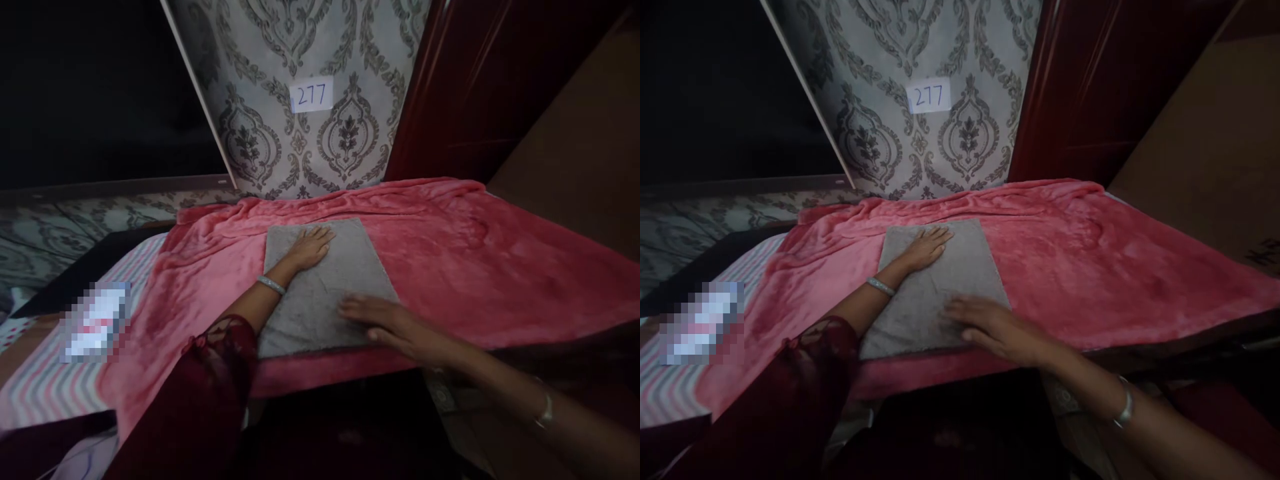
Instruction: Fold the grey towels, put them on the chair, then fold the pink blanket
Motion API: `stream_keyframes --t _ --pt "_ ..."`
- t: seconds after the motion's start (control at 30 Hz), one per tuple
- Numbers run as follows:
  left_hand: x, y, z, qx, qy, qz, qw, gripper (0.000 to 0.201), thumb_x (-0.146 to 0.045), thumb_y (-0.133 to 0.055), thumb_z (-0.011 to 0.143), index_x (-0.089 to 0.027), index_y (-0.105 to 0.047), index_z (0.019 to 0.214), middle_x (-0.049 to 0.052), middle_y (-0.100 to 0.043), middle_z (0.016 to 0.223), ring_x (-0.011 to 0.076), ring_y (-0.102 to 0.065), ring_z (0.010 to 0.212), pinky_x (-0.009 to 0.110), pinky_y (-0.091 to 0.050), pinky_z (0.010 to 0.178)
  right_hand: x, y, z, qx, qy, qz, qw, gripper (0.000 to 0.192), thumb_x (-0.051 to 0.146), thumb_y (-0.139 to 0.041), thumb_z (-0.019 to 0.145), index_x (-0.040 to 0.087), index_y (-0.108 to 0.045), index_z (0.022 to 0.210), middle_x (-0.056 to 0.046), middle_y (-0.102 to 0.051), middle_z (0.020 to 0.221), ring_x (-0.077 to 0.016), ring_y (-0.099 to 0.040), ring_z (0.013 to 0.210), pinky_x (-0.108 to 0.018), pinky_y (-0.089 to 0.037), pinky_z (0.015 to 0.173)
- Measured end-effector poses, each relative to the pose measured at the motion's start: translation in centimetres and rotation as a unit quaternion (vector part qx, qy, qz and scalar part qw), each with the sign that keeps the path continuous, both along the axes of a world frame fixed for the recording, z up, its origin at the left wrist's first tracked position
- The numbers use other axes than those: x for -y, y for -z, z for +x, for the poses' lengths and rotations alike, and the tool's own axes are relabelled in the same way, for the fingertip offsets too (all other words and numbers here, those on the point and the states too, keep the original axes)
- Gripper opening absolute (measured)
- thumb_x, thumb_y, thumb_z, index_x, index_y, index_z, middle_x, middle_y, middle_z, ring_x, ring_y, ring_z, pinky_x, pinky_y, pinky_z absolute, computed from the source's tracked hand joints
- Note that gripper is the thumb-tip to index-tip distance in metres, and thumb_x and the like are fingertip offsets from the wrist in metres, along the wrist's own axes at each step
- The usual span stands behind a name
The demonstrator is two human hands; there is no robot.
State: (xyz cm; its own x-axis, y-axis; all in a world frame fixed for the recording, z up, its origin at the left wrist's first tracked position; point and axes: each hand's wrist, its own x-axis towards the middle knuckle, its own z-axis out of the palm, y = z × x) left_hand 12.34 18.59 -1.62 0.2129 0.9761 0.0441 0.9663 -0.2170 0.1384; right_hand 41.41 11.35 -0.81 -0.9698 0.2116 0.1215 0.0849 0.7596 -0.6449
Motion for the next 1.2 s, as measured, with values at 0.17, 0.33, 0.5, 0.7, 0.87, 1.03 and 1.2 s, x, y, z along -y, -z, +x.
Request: stream_keyframes --t 0.17,0.33,0.5,0.7,0.87,1.03,1.2 --pt "1.6 -0.8 -0.9 -0.017 0.033 -0.019 0.999 0.058 -0.040 -0.033 0.102 -0.025 -0.033 0.158 0.008 -0.023 0.169 0.0274 -0.018 0.156 0.057 -0.012 0.125 -2.0 0.3 -5.9 -0.018 -0.002 0.091 0.996 0.059 0.055 -0.035 0.105 0.027 -0.042 0.156 -0.008 -0.038 0.161 -0.0277 -0.020 0.154 -0.055 -0.019 0.124" --pt "5.8 -0.2 -2.7 -0.017 0.041 -0.013 0.999 0.059 -0.047 -0.032 0.103 -0.028 -0.031 0.158 0.007 -0.024 0.169 0.0284 -0.016 0.156 0.060 -0.011 0.124 -0.8 1.4 -8.6 0.051 -0.053 0.147 0.986 0.063 0.059 -0.041 0.103 0.030 -0.035 0.158 -0.007 -0.024 0.167 -0.0310 -0.006 0.156 -0.062 -0.006 0.123" --pt "7.4 1.0 -2.6 -0.017 0.027 0.027 0.999 0.058 -0.048 -0.031 0.103 -0.029 -0.033 0.158 0.006 -0.026 0.168 0.0286 -0.017 0.156 0.059 -0.009 0.125 3.0 1.5 -6.8 0.064 -0.118 0.130 0.982 0.059 0.050 -0.045 0.104 0.036 -0.030 0.159 -0.001 -0.023 0.167 -0.0275 -0.004 0.157 -0.059 -0.003 0.125" --pt "7.0 1.4 -2.5 -0.005 0.027 0.038 0.999 0.057 -0.049 -0.031 0.103 -0.031 -0.034 0.157 0.005 -0.027 0.168 0.0275 -0.019 0.156 0.058 -0.010 0.125 5.5 -0.2 -5.1 0.024 -0.145 0.040 0.988 0.059 0.051 -0.043 0.105 0.035 -0.029 0.160 -0.001 -0.035 0.163 -0.0206 -0.015 0.155 -0.048 -0.013 0.127" --pt "7.2 1.3 -2.5 -0.001 0.027 0.037 0.999 0.058 -0.048 -0.031 0.103 -0.028 -0.035 0.157 0.006 -0.027 0.168 0.0281 -0.019 0.156 0.058 -0.011 0.125 4.6 0.1 -8.6 0.007 -0.099 0.099 0.990 0.058 0.048 -0.039 0.106 0.027 -0.034 0.159 -0.006 -0.035 0.163 -0.0222 -0.021 0.154 -0.048 -0.014 0.127" --pt "7.4 1.2 -2.5 -0.002 0.028 0.036 0.999 0.057 -0.046 -0.032 0.103 -0.028 -0.035 0.157 0.006 -0.027 0.168 0.0273 -0.019 0.156 0.058 -0.011 0.125 6.8 1.7 -9.7 0.033 -0.139 0.158 0.977 0.062 0.047 -0.050 0.103 0.031 -0.031 0.160 -0.003 -0.025 0.167 -0.0260 -0.006 0.157 -0.056 -0.001 0.126" --pt "7.1 1.3 -2.7 -0.008 0.020 0.040 0.999 0.057 -0.047 -0.033 0.102 -0.030 -0.036 0.157 0.006 -0.028 0.167 0.0274 -0.021 0.155 0.058 -0.013 0.124 6.1 -0.1 -6.6 0.024 -0.130 0.104 0.986 0.063 0.053 -0.038 0.105 0.028 -0.026 0.162 -0.003 -0.024 0.167 -0.0186 -0.012 0.156 -0.045 -0.011 0.127"
